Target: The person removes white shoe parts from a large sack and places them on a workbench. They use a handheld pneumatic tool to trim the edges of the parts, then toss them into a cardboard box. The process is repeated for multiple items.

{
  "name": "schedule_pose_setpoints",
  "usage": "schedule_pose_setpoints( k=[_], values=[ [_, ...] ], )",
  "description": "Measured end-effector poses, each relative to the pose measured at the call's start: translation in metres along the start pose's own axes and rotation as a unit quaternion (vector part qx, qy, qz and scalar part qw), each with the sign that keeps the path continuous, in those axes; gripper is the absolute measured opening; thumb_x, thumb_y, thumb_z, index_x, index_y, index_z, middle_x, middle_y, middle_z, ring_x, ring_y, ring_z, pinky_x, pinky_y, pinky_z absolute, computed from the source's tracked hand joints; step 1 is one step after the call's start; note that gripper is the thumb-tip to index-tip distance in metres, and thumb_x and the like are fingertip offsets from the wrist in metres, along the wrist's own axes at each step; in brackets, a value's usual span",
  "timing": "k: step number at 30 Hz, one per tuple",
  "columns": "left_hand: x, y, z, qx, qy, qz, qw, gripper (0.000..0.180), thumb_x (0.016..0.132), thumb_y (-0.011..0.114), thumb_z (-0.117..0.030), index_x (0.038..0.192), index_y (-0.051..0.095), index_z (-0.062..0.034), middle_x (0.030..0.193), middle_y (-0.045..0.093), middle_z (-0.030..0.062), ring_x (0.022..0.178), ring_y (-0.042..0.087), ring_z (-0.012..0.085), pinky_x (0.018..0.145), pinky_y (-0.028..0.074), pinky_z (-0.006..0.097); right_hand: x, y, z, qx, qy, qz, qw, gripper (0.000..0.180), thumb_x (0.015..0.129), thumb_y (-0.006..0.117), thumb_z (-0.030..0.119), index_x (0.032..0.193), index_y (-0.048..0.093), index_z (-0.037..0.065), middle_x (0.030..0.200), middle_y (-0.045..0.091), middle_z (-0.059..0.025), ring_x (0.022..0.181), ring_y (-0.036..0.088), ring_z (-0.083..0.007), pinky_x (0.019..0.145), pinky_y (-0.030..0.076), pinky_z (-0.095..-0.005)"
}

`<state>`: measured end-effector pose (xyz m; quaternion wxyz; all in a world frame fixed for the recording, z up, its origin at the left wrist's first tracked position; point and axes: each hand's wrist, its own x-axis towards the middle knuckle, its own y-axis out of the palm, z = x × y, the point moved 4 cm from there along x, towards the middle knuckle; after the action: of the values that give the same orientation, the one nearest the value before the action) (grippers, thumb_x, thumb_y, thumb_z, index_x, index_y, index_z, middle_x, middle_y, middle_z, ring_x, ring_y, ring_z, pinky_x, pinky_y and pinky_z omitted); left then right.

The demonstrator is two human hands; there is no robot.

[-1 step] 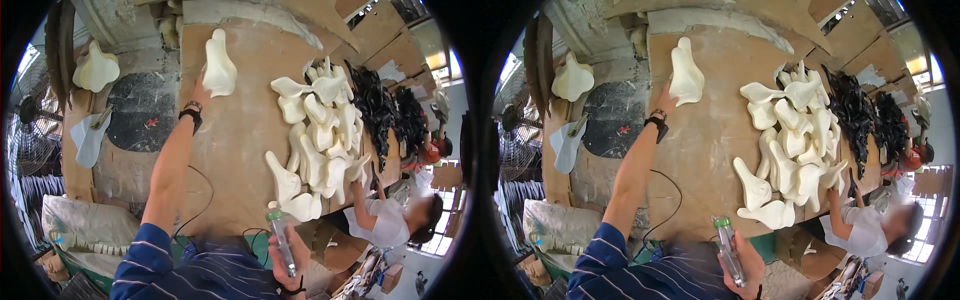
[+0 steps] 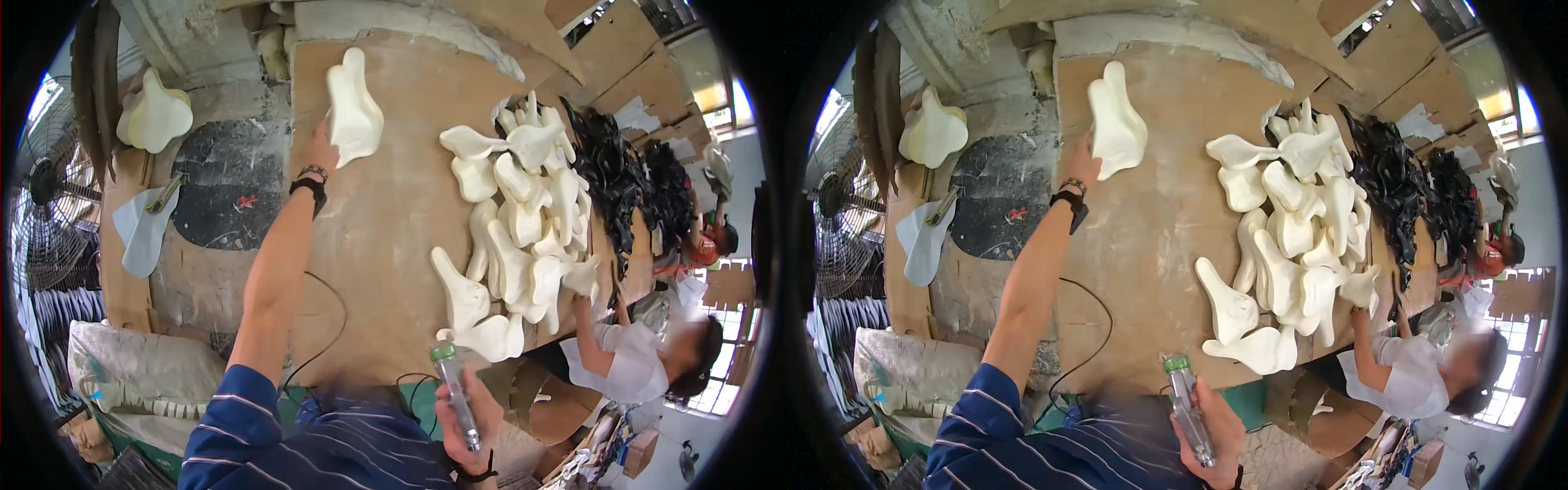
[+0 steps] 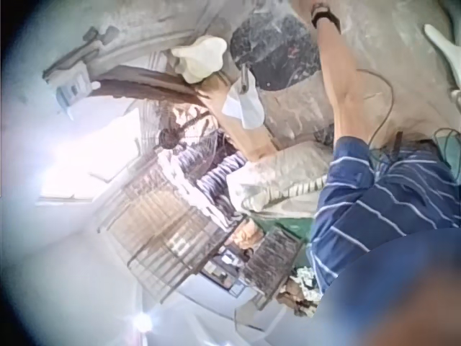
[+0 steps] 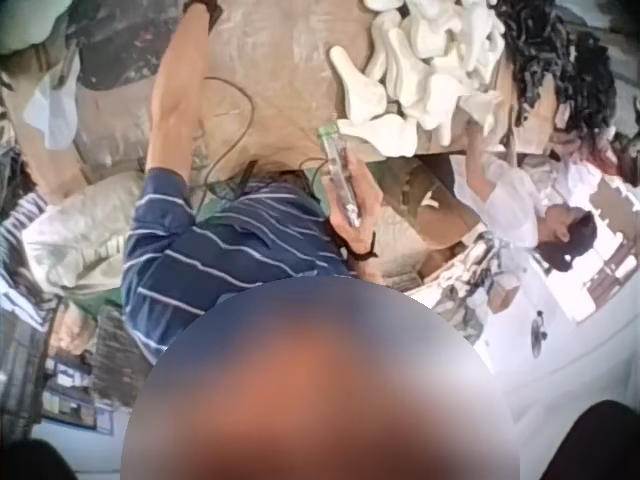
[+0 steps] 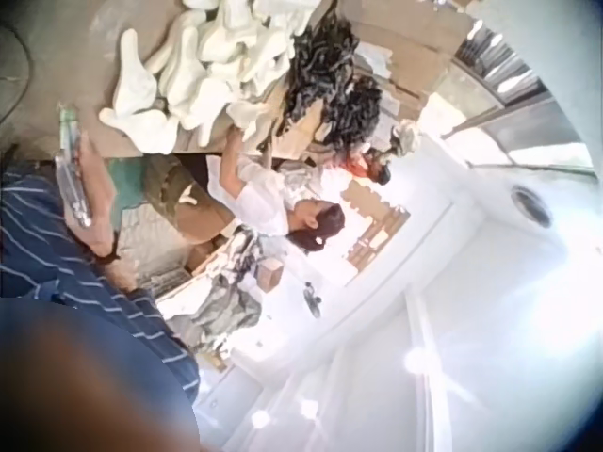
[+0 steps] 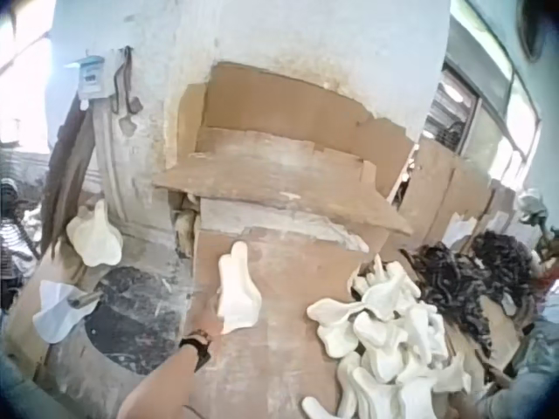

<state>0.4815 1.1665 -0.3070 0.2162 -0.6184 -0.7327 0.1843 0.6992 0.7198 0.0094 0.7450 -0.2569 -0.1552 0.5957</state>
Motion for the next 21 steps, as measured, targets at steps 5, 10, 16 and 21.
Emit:
schedule_pose_setpoints(
  k=[5, 10, 16, 21],
  values=[
    [-0.058, -0.051, -0.052, 0.091, 0.012, 0.063, 0.994, 0.057, 0.083, 0.066, -0.009, 0.138, 0.055, -0.0033, 0.119, 0.068, 0.0274, 0.112, 0.063, 0.0468, 0.097, 0.050, 0.052, 0.008, 0.009, -0.011, 0.004, 0.012, 0.015, 1.000, 0.054, 0.091, 0.076, 0.008, 0.140, 0.058, -0.005, 0.101, 0.074, -0.0167, 0.086, 0.071, -0.0209, 0.082, 0.055, -0.0329],
    [-0.137, -0.117, 0.010, 0.103, -0.005, 0.019, 0.995, 0.046, 0.082, 0.067, -0.008, 0.126, 0.063, 0.0010, 0.118, 0.069, 0.0250, 0.110, 0.065, 0.0431, 0.094, 0.052, 0.048, 0.019, 0.012, -0.007, -0.020, -0.035, 0.002, 0.999, 0.060, 0.082, 0.077, -0.002, 0.139, 0.060, -0.005, 0.100, 0.072, -0.0176, 0.084, 0.071, -0.0259, 0.076, 0.055, -0.0311],
    [-0.091, -0.088, -0.014, 0.075, 0.054, 0.061, 0.994, 0.049, 0.080, 0.070, -0.004, 0.127, 0.061, 0.0013, 0.126, 0.064, 0.0224, 0.119, 0.061, 0.0416, 0.102, 0.049, 0.044, 0.012, 0.000, 0.009, -0.137, -0.073, -0.101, 0.983, 0.053, 0.089, 0.076, 0.010, 0.138, 0.061, -0.004, 0.091, 0.074, -0.0110, 0.078, 0.068, -0.0137, 0.070, 0.054, -0.0280],
    [0.021, -0.015, -0.028, 0.100, 0.162, 0.106, 0.976, 0.053, 0.080, 0.066, -0.006, 0.132, 0.061, -0.0047, 0.139, 0.056, 0.0232, 0.132, 0.052, 0.0412, 0.111, 0.044, 0.045, 0.000, 0.004, 0.007, -0.028, -0.041, -0.051, 0.997, 0.060, 0.088, 0.077, 0.018, 0.142, 0.057, -0.002, 0.099, 0.072, -0.0169, 0.086, 0.072, -0.0242, 0.076, 0.057, -0.0352]
  ],
)
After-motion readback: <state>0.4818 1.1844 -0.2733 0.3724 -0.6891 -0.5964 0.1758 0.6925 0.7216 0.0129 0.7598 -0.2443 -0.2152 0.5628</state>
